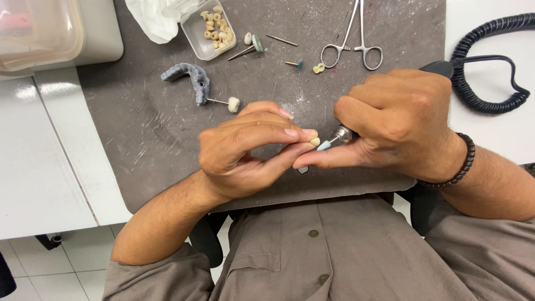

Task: The person holds a small dental crown in one hand and uses a rotary handpiece with different attachments to grind and polish its surface. They swap burrs and polishing points on the handpiece, reposition the crown repeatedly, and work over a bench mat scattered with crowns, forceps, and a partial denture framework.

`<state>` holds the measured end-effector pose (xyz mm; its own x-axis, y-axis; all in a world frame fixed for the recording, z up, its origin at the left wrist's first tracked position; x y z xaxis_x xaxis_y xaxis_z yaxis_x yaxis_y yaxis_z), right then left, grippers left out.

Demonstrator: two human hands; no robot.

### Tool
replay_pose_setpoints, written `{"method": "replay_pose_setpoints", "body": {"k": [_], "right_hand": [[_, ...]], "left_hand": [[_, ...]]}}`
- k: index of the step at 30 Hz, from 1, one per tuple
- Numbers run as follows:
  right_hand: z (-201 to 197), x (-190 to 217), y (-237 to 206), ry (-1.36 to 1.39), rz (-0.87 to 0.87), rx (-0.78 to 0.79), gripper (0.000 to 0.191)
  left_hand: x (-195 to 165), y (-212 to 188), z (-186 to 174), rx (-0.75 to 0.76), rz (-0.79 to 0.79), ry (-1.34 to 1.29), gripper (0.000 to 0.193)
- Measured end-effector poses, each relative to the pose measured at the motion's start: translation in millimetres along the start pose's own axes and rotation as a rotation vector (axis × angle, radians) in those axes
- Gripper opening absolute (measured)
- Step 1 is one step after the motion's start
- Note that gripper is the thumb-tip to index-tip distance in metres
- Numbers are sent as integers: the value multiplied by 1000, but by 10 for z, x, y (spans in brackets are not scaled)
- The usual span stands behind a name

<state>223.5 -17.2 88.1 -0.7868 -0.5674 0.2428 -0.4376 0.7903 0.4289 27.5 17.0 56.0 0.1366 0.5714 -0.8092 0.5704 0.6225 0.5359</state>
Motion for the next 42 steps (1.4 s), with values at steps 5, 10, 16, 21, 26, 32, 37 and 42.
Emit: {"method": "replay_pose_setpoints", "body": {"k": [5,10,16,21,26,32,37,42], "right_hand": [[-8,-10,16,-2,8,10,77],[-9,-16,11,15,33,8,75],[-6,-14,-12,-39,16,22,76],[-2,-27,-2,2,21,23,75],[3,-34,-3,-25,37,24,76],[21,-30,-12,-16,35,34,76],[-2,-27,-13,8,32,26,75],[12,-30,-4,-14,49,41,76]], "left_hand": [[-2,0,-11,23,18,12,27],[0,2,-2,18,13,14,26],[-5,9,1,9,18,20,28],[-7,9,1,9,10,10,28],[-8,7,-5,20,8,21,27],[-5,2,-4,23,4,28,25],[-3,-1,-5,27,-1,21,25],[-4,-6,-4,27,4,15,25]]}}
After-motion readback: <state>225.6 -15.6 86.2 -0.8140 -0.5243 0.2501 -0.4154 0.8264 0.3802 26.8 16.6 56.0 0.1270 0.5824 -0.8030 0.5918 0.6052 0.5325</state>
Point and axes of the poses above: each hand's wrist, its own y-axis towards the middle knuckle, its own z-axis out of the palm, x = y × z, the point moved 4 cm from there along y, towards the middle knuckle, and after that the axes turned 2 degrees about x, right-handed, at the moved point
